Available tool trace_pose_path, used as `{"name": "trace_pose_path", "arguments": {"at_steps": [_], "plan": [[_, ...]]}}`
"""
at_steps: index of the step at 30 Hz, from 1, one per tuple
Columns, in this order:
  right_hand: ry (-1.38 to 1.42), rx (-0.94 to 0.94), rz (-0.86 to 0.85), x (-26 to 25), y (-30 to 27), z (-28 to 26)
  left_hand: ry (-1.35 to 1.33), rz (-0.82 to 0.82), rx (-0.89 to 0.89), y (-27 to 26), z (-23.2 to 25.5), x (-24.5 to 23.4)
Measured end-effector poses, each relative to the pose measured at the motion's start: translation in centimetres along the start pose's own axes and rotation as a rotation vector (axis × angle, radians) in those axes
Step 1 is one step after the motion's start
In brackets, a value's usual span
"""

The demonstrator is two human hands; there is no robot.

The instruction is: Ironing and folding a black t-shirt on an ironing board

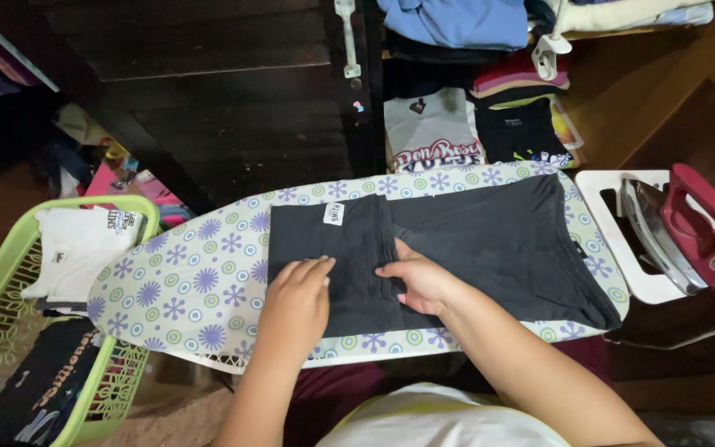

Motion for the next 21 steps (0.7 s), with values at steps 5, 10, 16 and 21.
{"name": "trace_pose_path", "arguments": {"at_steps": [5, 10, 16, 21], "plan": [[-0.012, 0.041, 0.079, 0.6, -3.5, -1.7, -0.102, -0.213, -0.161, -1.1, 0.3, 0.5], [-0.098, 0.134, 0.137, -0.2, -4.2, -1.7, -0.05, -0.35, -0.098, -3.1, 0.2, 4.0], [0.062, -0.106, 0.026, -3.2, -2.4, -5.2, -0.012, -0.347, -0.046, -3.3, 0.6, 4.4], [-0.679, -0.309, 0.434, -4.3, -1.1, -10.4, -0.085, -0.412, 0.024, -1.1, 2.8, 3.4]]}}
Point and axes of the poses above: each hand's wrist, its own y-axis towards the middle knuckle, its own x-axis out of the palm, z = x × y, the point moved 5 cm from there along y, towards the middle knuckle, and after that the axes turned 14 degrees about x, right-handed, at the moved point
